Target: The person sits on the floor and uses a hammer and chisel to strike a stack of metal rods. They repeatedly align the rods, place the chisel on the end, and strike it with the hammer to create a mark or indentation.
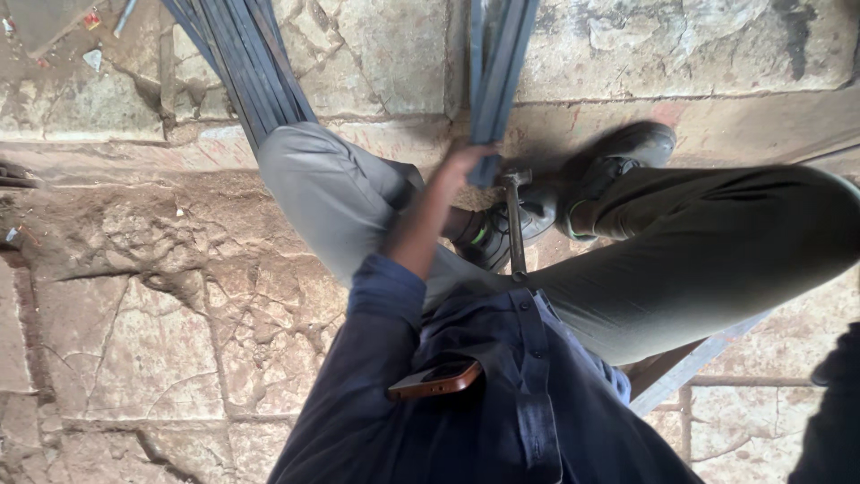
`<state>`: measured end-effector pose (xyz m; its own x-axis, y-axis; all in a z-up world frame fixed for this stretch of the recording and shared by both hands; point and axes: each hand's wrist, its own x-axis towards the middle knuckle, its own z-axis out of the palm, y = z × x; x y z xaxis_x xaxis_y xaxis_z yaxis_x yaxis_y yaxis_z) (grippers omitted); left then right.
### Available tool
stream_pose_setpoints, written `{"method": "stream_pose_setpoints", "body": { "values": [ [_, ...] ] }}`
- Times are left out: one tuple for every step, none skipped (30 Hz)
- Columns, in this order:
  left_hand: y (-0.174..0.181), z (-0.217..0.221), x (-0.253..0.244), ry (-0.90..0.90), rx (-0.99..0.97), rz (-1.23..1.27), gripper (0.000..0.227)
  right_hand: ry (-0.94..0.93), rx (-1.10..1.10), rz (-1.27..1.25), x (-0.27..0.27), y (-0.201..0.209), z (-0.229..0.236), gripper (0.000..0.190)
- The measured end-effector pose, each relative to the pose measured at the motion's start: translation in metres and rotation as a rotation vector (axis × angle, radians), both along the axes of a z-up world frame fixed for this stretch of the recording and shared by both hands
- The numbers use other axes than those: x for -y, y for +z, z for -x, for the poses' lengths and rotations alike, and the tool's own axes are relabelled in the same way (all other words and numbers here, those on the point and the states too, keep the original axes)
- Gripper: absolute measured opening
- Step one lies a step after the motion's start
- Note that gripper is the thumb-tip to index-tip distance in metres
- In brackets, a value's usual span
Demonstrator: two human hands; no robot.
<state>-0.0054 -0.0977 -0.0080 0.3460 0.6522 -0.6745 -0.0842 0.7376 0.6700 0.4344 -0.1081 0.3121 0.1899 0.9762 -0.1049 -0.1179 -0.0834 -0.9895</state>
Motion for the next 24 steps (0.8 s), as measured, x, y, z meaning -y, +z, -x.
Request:
{"method": "stream_pose_setpoints", "body": {
  "values": [
    [0.000,-0.024,0.013,0.093,0.001,-0.099,0.026,-0.015,-0.016,0.001,-0.002,-0.003,-0.007,0.014],
    [0.002,-0.047,0.026,0.186,0.075,-0.071,0.024,-0.027,-0.029,0.003,-0.004,-0.006,-0.015,0.014],
    [0.005,-0.073,0.044,0.274,0.149,-0.035,0.022,-0.045,-0.041,0.010,-0.004,-0.009,-0.023,0.014],
    [0.011,-0.101,0.056,0.336,0.067,-0.030,0.019,-0.055,-0.047,0.016,-0.003,-0.011,-0.033,0.014],
    [0.018,-0.127,0.066,0.397,-0.015,-0.026,0.017,-0.064,-0.053,0.026,-0.003,-0.015,-0.041,0.014],
    [0.026,-0.148,0.074,0.451,0.051,0.039,0.017,-0.071,-0.060,0.033,-0.003,-0.018,-0.049,0.014],
    [0.034,-0.170,0.081,0.500,0.119,0.105,0.017,-0.082,-0.070,0.037,-0.002,-0.016,-0.059,0.015],
    [0.042,-0.188,0.082,0.549,0.187,0.172,0.017,-0.093,-0.078,0.037,0.001,-0.014,-0.066,0.015],
    [0.049,-0.203,0.077,0.596,0.252,0.165,0.017,-0.102,-0.068,0.036,0.004,-0.011,-0.071,0.016],
    [0.054,-0.217,0.070,0.643,0.317,0.158,0.017,-0.111,-0.051,0.037,0.009,-0.006,-0.074,0.016],
    [0.057,-0.229,0.066,0.686,0.378,0.155,0.017,-0.119,-0.018,0.043,0.020,-0.002,-0.073,0.017],
    [0.057,-0.245,0.059,0.722,0.396,0.150,0.017,-0.127,0.021,0.052,0.030,0.001,-0.070,0.014],
    [0.055,-0.263,0.049,0.754,0.413,0.146,0.017,-0.139,0.062,0.062,0.040,0.004,-0.066,0.013],
    [0.051,-0.282,0.038,0.786,0.431,0.144,0.018,-0.131,0.086,0.084,0.043,0.009,-0.065,0.015],
    [0.044,-0.304,0.030,0.825,0.440,0.170,0.019,-0.122,0.113,0.109,0.046,0.013,-0.065,0.019],
    [0.039,-0.326,0.022,0.863,0.448,0.197,0.021,-0.139,0.111,0.113,0.048,0.016,-0.064,0.019],
    [0.040,-0.349,0.012,0.902,0.460,0.223,0.023,-0.154,0.111,0.113,0.048,0.018,-0.063,0.019],
    [0.041,-0.370,0.003,0.899,0.524,0.220,0.023,-0.170,0.112,0.113,0.047,0.019,-0.064,0.020],
    [0.042,-0.387,-0.005,0.898,0.587,0.219,0.022,-0.186,0.112,0.121,0.047,0.020,-0.065,0.020],
    [0.044,-0.401,-0.011,0.897,0.652,0.218,0.022,-0.203,0.111,0.129,0.047,0.021,-0.066,0.020],
    [0.049,-0.417,-0.019,0.976,0.645,0.241,0.022,-0.215,0.109,0.138,0.047,0.020,-0.067,0.019],
    [0.062,-0.440,-0.026,1.055,0.638,0.264,0.022,-0.224,0.114,0.130,0.046,0.020,-0.067,0.020],
    [0.076,-0.459,-0.030,1.139,0.627,0.290,0.023,-0.229,0.120,0.127,0.047,0.019,-0.067,0.020],
    [0.086,-0.469,-0.032,0.838,0.452,0.190,0.028,-0.234,0.126,0.123,0.047,0.018,-0.069,0.020]
  ]
}}
